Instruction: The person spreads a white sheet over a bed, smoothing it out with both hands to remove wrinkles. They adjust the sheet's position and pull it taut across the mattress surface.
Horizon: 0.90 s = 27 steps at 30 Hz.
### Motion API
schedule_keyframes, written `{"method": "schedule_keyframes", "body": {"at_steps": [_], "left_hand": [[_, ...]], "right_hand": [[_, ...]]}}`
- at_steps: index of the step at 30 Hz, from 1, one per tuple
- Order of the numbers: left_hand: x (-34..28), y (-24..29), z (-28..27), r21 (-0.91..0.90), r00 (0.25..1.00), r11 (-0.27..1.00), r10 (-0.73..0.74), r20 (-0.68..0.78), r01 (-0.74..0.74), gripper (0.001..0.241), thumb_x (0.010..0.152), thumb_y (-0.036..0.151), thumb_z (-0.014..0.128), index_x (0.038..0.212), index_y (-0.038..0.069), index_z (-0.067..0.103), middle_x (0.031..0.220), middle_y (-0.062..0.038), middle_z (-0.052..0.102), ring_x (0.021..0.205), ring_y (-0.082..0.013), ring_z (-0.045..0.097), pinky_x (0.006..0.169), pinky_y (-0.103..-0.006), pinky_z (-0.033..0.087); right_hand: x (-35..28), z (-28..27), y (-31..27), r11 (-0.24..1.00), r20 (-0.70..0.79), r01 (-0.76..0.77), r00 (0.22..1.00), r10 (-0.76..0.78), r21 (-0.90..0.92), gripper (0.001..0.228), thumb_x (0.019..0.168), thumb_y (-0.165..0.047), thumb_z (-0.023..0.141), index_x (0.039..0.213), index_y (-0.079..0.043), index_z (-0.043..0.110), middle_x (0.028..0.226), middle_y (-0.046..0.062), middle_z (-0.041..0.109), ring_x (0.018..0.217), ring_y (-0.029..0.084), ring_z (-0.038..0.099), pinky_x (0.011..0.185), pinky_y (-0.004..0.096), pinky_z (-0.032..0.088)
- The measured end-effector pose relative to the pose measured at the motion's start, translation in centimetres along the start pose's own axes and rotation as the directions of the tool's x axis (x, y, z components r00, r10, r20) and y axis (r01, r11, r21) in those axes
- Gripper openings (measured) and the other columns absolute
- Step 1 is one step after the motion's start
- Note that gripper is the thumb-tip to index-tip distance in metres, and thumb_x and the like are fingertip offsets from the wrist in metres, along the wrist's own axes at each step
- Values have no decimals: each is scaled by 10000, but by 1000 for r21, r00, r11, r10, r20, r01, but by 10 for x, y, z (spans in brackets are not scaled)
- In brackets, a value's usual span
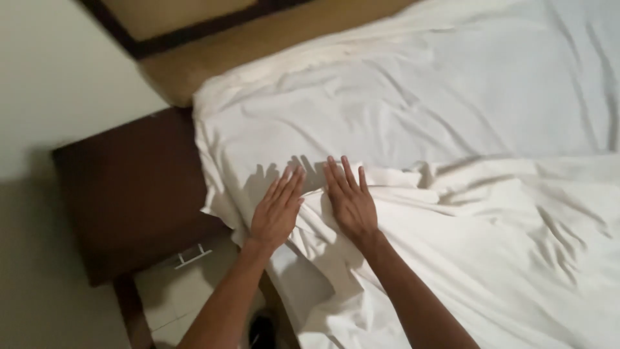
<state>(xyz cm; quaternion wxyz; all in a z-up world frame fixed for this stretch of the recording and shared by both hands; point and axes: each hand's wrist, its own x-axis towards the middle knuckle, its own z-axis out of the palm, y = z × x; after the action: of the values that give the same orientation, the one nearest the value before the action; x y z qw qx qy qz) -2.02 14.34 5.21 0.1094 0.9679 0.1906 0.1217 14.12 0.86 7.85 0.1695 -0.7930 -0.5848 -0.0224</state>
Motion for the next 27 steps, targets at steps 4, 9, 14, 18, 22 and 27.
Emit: {"method": "schedule_keyframes", "body": {"at_steps": [4, 9, 14, 18, 22, 27], "left_hand": [[21, -45, -15, 94, 997, 993, 77, -12, -76, 576, 1075, 301, 451, 1582, 47, 356, 1671, -64, 317, 1545, -218, 267, 1275, -384, 199], [65, -101, -3, 193, 991, 974, 131, -34, -122, 572, 1078, 313, 453, 1577, 43, 374, 1662, -56, 341, 1548, -215, 272, 1277, -375, 196], [97, -151, 10, 138, 996, 987, 87, -33, -82, 555, 1079, 297, 474, 1576, 63, 393, 1669, -39, 347, 1559, -208, 268, 1283, -370, 204], [104, -170, 39, 31, 998, 999, 43, -35, -42, 551, 1066, 273, 504, 1579, 99, 405, 1678, -17, 348, 1567, -196, 264, 1282, -374, 222], [102, -174, 48, 3, 1000, 1000, 27, 15, -27, 561, 1053, 242, 508, 1580, 87, 392, 1680, -38, 333, 1564, -223, 256, 1271, -394, 235], [105, -171, 23, -91, 999, 996, -2, 35, 6, 598, 1065, 268, 495, 1604, 64, 334, 1690, -81, 292, 1568, -258, 246, 1267, -439, 227]], "right_hand": [[55, 18, -3, 997, -47, 67, 997, -68, -27, 556, 1064, -202, 452, 1599, -98, 342, 1667, 77, 347, 1571, 302, 243, 1258, 556, 201], [112, 45, 5, 997, -66, 73, 995, -75, -31, 568, 1049, -184, 489, 1594, -75, 370, 1658, 96, 360, 1569, 347, 231, 1246, 575, 194], [173, 75, 7, 999, -59, 34, 998, -34, 6, 527, 1080, -191, 468, 1593, -91, 400, 1671, 91, 377, 1578, 356, 245, 1254, 586, 197], [186, 118, 15, 996, -61, 12, 998, -7, 93, 482, 1103, -220, 445, 1575, -123, 445, 1648, 80, 404, 1569, 346, 278, 1258, 584, 232], [184, 124, 12, 994, -12, -58, 998, 59, 89, 467, 1114, -251, 439, 1563, -124, 459, 1639, 72, 421, 1556, 346, 293, 1243, 584, 252], [188, 97, 12, 974, 66, -64, 997, 51, 217, 564, 1114, -356, 365, 1620, -108, 355, 1683, 159, 320, 1580, 379, 197, 1246, 597, 137]]}}
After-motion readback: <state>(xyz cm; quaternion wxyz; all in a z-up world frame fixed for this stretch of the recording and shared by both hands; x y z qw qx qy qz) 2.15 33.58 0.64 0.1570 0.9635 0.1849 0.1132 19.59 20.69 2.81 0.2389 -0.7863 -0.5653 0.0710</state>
